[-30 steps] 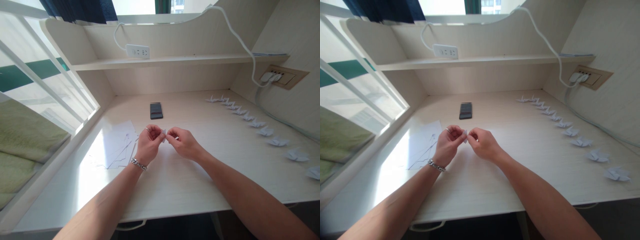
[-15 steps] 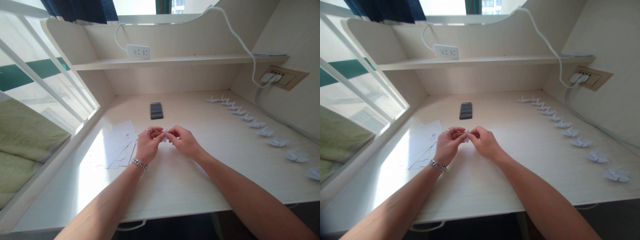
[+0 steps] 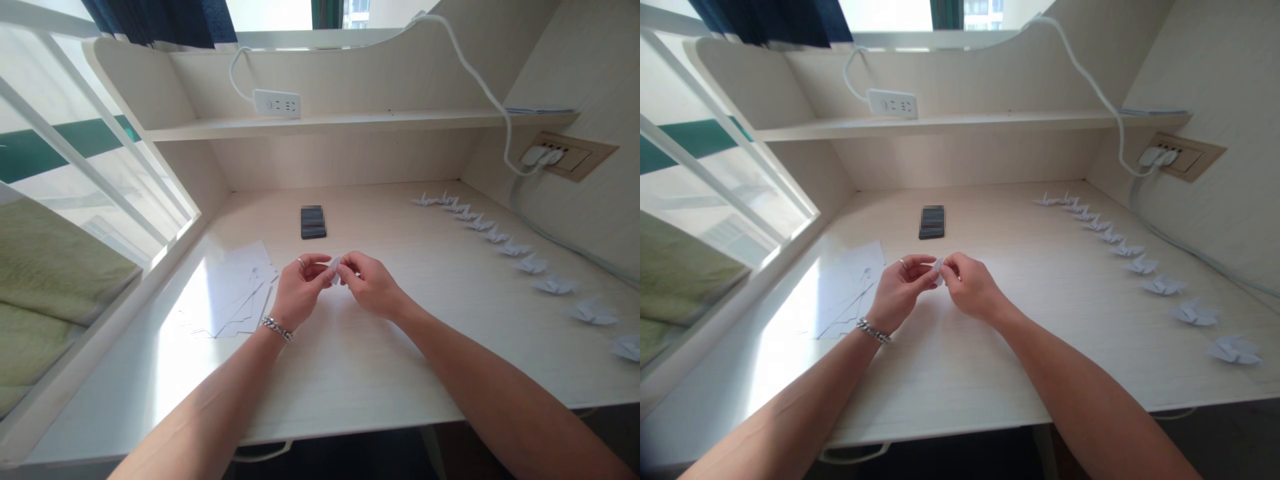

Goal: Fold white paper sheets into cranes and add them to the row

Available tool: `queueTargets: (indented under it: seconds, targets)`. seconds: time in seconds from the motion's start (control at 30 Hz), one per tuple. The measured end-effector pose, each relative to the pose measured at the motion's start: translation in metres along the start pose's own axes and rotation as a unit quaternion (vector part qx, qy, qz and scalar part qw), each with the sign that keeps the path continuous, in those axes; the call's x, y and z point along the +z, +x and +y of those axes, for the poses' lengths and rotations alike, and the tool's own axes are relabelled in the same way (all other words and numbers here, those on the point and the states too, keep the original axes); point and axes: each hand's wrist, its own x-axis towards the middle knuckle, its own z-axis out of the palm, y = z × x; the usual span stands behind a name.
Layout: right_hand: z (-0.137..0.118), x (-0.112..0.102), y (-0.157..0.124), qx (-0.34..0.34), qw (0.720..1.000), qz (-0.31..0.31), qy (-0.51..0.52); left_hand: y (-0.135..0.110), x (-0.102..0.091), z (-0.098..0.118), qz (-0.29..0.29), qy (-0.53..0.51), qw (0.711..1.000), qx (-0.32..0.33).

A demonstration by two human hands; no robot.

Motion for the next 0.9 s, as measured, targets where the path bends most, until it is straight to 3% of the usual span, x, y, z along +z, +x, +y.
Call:
queueTargets:
  seconds: [0.27, 0.53, 0.8, 0.9]
  targets:
    - [-0.0028, -0.0024, -0.0002, -0.007, 1.000, -0.010, 0.013, 0.0017, -0.0022, -0.0022, 0.006, 0.005, 1.000, 0.014]
    - [-0.0009, -0.0033, 0.0054, 0.086, 0.964, -0.035, 0.251, 0.0015, -0.0044, 0.0020, -0.005, 0.011, 1.000, 0.007]
    - [-0.0074, -0.0046, 0.0050, 0.136, 0.946, -0.072, 0.286, 0.0016, -0.0058, 0.0010, -0.008, 0.014, 1.000, 0.013]
    - [-0.0072, -0.0039, 0.0047, 0.136, 0.945, -0.079, 0.286, 0.0020, -0.0073, 0.0012, -0.004, 0.065, 0.998, 0.027]
